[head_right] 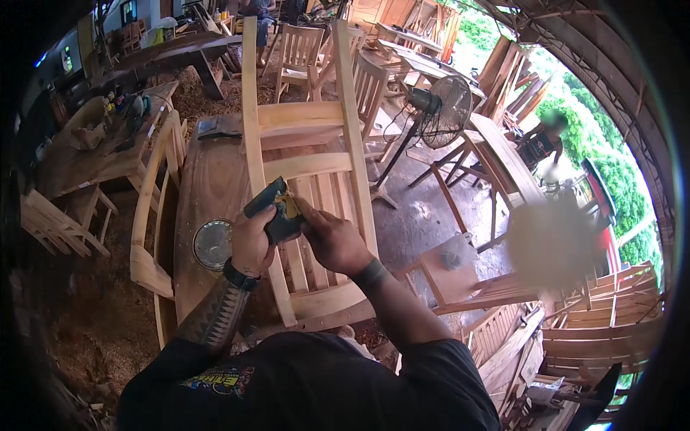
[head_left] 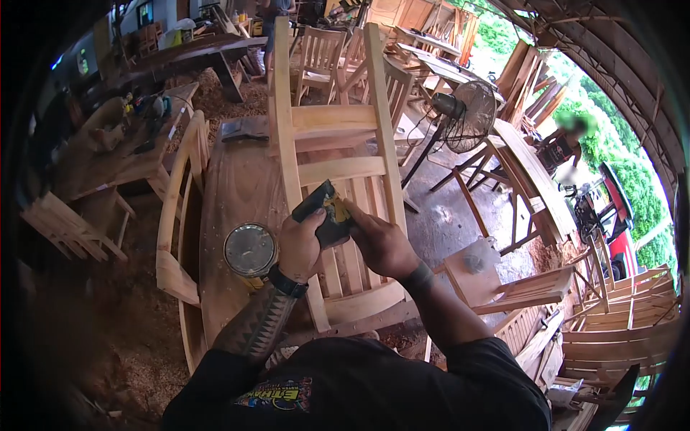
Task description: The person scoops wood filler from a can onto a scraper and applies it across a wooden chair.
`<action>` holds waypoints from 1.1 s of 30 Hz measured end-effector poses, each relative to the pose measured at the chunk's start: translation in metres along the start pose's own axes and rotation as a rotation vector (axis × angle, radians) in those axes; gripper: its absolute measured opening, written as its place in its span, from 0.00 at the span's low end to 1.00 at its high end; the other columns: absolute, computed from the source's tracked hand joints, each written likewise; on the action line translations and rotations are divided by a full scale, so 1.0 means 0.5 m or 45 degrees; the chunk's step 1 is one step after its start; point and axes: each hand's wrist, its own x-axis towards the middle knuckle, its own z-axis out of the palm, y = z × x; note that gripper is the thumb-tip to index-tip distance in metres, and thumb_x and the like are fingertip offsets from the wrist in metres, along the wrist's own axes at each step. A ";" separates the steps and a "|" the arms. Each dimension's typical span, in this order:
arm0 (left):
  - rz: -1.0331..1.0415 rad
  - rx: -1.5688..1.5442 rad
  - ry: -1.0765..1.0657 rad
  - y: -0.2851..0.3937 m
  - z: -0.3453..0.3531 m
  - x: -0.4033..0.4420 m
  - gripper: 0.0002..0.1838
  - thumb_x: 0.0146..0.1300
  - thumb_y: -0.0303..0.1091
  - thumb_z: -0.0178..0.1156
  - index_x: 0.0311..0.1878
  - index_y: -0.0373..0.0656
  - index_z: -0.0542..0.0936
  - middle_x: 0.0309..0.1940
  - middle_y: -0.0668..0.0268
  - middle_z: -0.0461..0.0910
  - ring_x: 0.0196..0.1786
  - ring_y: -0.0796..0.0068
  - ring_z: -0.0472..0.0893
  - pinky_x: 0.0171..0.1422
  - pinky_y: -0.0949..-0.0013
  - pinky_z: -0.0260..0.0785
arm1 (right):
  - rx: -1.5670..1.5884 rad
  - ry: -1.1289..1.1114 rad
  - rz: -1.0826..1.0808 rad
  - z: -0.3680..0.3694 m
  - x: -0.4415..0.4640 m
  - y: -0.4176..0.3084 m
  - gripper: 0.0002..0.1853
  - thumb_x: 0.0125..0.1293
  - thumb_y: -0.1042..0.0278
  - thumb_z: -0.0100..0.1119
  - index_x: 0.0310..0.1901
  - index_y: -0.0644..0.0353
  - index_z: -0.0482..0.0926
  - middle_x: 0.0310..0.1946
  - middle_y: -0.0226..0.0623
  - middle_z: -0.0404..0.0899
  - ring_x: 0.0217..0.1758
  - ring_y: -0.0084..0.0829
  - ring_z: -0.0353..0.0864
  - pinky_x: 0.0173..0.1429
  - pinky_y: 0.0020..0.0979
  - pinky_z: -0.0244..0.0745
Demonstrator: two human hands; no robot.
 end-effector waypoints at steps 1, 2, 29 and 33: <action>0.013 0.004 0.005 -0.012 0.005 0.001 0.21 0.73 0.30 0.55 0.66 0.32 0.76 0.52 0.55 0.85 0.49 0.60 0.89 0.49 0.53 0.89 | -0.031 -0.003 -0.030 -0.012 -0.002 0.006 0.30 0.75 0.72 0.58 0.77 0.61 0.66 0.48 0.54 0.84 0.45 0.56 0.87 0.47 0.45 0.83; 0.032 -0.028 0.024 -0.030 0.010 0.004 0.21 0.74 0.30 0.55 0.66 0.31 0.76 0.52 0.55 0.85 0.49 0.61 0.89 0.49 0.52 0.89 | -0.059 -0.005 -0.058 -0.024 -0.007 0.014 0.31 0.75 0.71 0.59 0.77 0.61 0.66 0.45 0.53 0.84 0.42 0.56 0.87 0.45 0.47 0.83; 0.720 0.875 -0.074 -0.401 0.240 0.026 0.25 0.80 0.27 0.45 0.77 0.28 0.65 0.70 0.49 0.75 0.71 0.61 0.76 0.78 0.58 0.68 | 2.763 -0.140 1.104 -0.265 -0.270 0.326 0.18 0.78 0.63 0.53 0.63 0.61 0.77 0.49 0.38 0.87 0.46 0.33 0.90 0.44 0.33 0.90; 0.798 1.239 -0.235 -0.402 0.243 0.030 0.32 0.66 0.21 0.44 0.76 0.27 0.67 0.72 0.44 0.73 0.73 0.54 0.76 0.76 0.58 0.69 | 2.803 -0.083 1.071 -0.296 -0.245 0.243 0.19 0.78 0.65 0.51 0.64 0.64 0.76 0.50 0.40 0.86 0.47 0.32 0.89 0.50 0.35 0.89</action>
